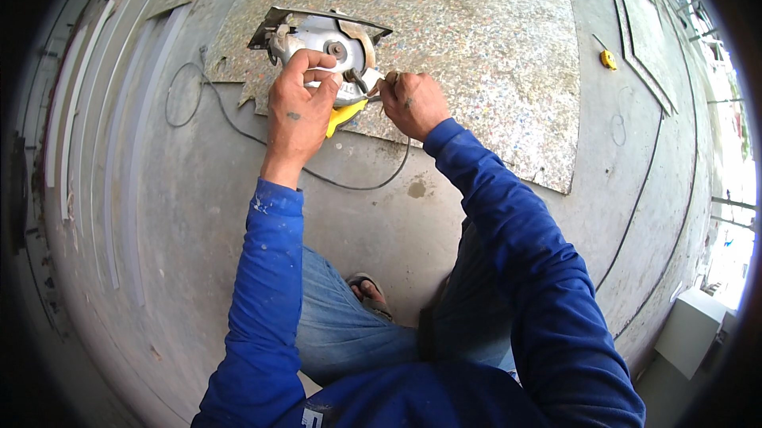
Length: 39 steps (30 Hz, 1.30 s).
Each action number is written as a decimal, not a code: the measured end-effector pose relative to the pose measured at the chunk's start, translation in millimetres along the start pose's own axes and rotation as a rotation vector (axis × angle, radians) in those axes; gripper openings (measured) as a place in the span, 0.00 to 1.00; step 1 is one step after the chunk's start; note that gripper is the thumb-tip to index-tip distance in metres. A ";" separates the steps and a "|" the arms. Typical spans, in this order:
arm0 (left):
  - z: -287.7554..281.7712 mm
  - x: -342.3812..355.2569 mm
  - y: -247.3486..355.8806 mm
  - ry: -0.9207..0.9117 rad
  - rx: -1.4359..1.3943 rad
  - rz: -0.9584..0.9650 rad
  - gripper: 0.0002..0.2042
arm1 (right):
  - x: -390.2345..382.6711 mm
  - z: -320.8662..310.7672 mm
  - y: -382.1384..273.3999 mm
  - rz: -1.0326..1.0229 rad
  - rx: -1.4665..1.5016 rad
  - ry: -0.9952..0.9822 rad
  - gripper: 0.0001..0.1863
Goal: The person adjusts the blade guard and depth settings on a circular saw using a metal rod. They then position the saw on a large sheet of particle board and appear to prepare for cutting.
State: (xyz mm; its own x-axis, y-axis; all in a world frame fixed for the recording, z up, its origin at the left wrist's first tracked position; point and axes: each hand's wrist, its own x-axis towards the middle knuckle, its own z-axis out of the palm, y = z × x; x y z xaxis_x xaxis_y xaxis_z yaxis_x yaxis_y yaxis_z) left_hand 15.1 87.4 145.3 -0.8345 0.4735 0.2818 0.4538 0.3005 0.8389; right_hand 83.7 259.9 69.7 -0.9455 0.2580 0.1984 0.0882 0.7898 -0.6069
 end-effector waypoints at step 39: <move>-1.7 -1.4 -1.0 -0.045 0.055 0.052 0.09 | 0.0 -1.9 2.0 0.011 -0.029 0.004 0.17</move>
State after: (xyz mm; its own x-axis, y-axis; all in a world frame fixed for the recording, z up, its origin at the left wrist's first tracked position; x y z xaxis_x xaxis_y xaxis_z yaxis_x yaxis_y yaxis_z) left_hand 15.4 85.0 144.8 -0.7950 0.5258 0.3025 0.5137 0.3185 0.7967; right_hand 84.4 262.5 69.9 -0.9433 0.2687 0.1948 0.1076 0.8028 -0.5864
